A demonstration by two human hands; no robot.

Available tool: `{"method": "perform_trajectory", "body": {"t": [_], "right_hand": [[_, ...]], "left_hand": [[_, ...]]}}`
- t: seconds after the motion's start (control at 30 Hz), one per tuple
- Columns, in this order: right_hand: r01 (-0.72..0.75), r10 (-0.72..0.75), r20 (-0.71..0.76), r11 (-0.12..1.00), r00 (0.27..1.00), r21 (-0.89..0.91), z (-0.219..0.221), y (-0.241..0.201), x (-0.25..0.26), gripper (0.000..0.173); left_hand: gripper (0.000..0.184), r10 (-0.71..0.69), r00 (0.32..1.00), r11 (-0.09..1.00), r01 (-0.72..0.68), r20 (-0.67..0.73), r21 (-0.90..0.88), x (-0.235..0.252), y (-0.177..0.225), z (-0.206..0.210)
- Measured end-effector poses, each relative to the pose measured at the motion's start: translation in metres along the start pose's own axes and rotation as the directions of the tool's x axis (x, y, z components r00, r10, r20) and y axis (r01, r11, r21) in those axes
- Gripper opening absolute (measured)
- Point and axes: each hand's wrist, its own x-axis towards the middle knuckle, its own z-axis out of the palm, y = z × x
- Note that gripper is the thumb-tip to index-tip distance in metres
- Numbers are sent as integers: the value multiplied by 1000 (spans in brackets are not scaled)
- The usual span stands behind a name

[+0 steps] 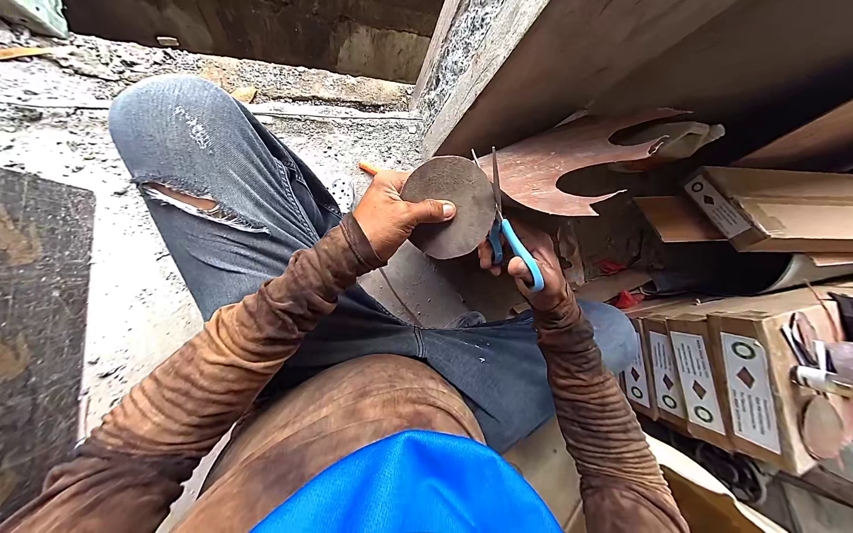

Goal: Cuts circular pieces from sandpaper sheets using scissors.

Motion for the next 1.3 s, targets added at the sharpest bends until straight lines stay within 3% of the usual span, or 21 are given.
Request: {"method": "perform_trajectory", "body": {"t": [0.23, 0.47, 0.67, 0.77, 0.9, 1.13, 1.3], "right_hand": [[41, -35, -59, 994, 998, 102, 11, 6, -4, 50], [-2, 4, -66, 1000, 998, 30, 15, 2, -2, 66], [63, -50, -68, 977, 996, 203, 22, 13, 2, 49], [38, -32, -27, 968, 999, 248, 24, 17, 6, 50], [25, -30, 33, 989, 999, 144, 25, 15, 15, 67], [14, -31, 45, 942, 999, 336, 36, 19, 16, 51], [-40, -3, 138, 951, 990, 307, 32, 19, 19, 61]], "left_hand": [[10, -27, 1000, 1000, 27, 8, -5, 1, 7, -4], [9, -9, 997, 1000, 7, 76, 20, 17, -3, -15], [11, -6, 999, 998, 9, 52, -66, 22, 0, -19], [9, -45, 997, 997, 49, 56, -64, 21, 2, -27], [9, -51, 990, 999, 49, 135, 18, 21, 10, -37], [8, -44, 992, 998, 39, 119, 39, 21, 11, -47], [9, -81, 984, 996, 77, 159, 33, 17, 9, -53]]}}
